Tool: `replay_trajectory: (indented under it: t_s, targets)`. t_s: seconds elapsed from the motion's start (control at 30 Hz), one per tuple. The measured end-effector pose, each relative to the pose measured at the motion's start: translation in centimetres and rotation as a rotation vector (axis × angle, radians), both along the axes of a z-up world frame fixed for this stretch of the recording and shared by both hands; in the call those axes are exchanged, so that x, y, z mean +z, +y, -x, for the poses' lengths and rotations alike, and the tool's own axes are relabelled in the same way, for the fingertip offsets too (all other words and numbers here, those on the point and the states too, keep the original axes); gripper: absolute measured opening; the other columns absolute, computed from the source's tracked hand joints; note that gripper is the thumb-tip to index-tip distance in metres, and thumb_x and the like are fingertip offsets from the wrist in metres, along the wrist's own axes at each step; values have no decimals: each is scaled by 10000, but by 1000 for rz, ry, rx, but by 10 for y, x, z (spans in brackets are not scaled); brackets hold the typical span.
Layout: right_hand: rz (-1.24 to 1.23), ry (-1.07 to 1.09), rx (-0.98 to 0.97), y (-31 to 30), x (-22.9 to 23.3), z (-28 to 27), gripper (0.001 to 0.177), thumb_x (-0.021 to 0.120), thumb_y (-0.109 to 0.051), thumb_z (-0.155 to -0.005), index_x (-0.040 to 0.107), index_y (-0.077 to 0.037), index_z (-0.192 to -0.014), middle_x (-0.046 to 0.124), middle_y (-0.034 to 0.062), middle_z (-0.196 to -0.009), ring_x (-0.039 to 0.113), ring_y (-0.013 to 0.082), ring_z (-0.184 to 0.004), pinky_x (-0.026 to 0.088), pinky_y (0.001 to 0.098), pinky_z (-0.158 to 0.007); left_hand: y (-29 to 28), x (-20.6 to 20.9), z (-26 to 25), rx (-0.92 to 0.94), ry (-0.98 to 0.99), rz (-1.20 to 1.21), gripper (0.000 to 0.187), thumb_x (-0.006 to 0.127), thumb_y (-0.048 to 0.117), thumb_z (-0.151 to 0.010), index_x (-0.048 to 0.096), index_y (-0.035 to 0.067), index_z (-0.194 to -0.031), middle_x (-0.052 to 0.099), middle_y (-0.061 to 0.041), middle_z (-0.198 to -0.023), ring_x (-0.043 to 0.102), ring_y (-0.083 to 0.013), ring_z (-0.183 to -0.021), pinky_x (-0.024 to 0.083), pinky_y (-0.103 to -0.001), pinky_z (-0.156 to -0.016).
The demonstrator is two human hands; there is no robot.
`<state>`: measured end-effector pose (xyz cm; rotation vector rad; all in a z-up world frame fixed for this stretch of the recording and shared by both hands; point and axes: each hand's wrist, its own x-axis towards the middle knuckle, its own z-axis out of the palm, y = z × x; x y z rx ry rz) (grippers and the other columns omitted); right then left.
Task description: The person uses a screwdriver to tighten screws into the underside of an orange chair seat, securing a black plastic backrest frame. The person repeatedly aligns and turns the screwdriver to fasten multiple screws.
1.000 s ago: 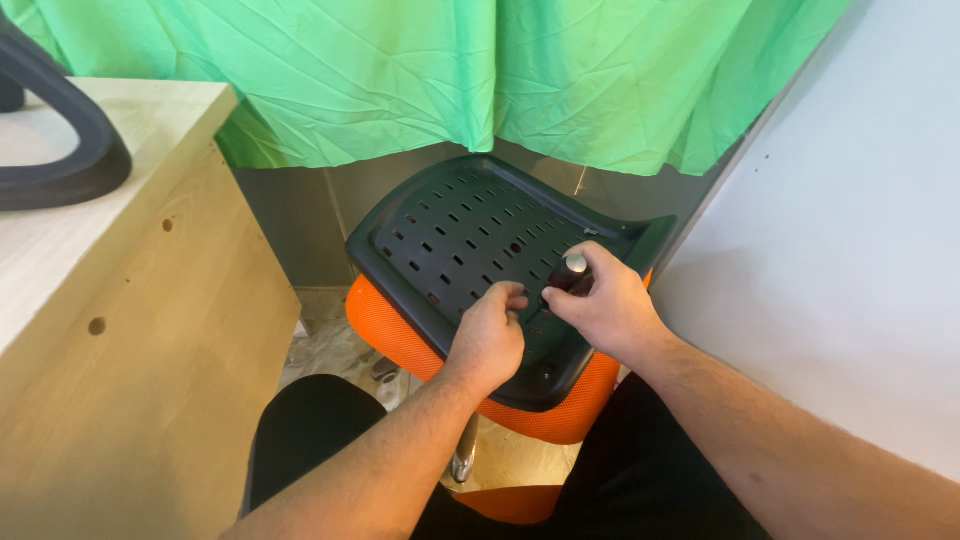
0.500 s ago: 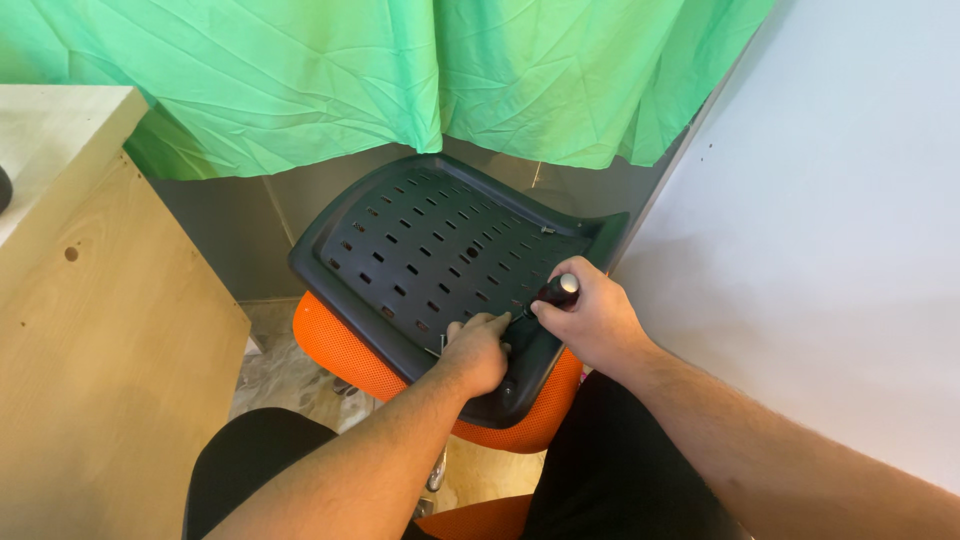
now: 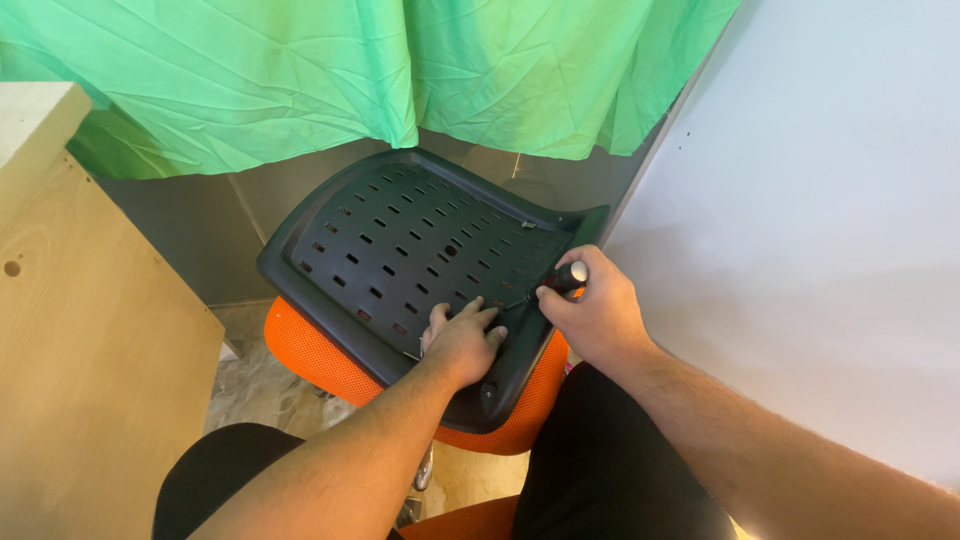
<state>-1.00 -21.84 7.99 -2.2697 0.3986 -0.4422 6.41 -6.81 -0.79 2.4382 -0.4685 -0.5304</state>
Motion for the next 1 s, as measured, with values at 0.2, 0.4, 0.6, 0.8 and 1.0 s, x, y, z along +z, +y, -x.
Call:
replay_trajectory:
  t_s: [0.2, 0.4, 0.6, 0.8, 1.0]
  targets:
    - [16, 39, -7, 0, -2, -5, 319, 781, -179, -815, 621, -57, -1062, 731, 85, -927, 735, 171, -841, 590, 326, -764, 5, -16, -1, -34, -67, 330, 295, 671, 261, -933, 712, 172, -1211, 655, -74, -1251, 613, -258, -1200, 479, -374, -1038]
    - [-22, 42, -19, 7, -6, -5, 327, 788, -184, -795, 640, -56, -1057, 747, 88, -899, 736, 175, -827, 578, 327, -772, 31, -29, 10, -44, -79, 338, 151, 684, 175, -873, 727, 81, -983, 683, -126, -1055, 671, -298, -1033, 536, -391, -910]
    - [7, 57, 25, 15, -8, -4, 332, 787, -194, -787, 652, -58, -1057, 751, 92, -901, 734, 190, -851, 571, 343, -801, 54, -22, 28, -114, -177, 290, 303, 580, 290, -981, 734, 32, -950, 734, -180, -973, 683, -374, -978, 527, -463, -902]
    - [-19, 124, 116, 22, -4, -1, 323, 771, -196, -798, 649, -68, -1068, 748, 94, -893, 745, 199, -847, 582, 345, -796, 57, 6, 37, 12, 77, 292, 512, 529, 481, -1000, 718, 5, -1018, 730, -171, -941, 723, -340, -946, 546, -433, -890]
    - [-14, 113, 140, 31, -1, 3, 337, 770, -199, -807, 635, -67, -1086, 746, 82, -897, 739, 193, -843, 577, 341, -788, 51, 34, 50, -60, -97, 389, 554, 665, 487, -899, 675, -6, -1151, 663, -176, -1170, 667, -307, -1087, 522, -403, -945]
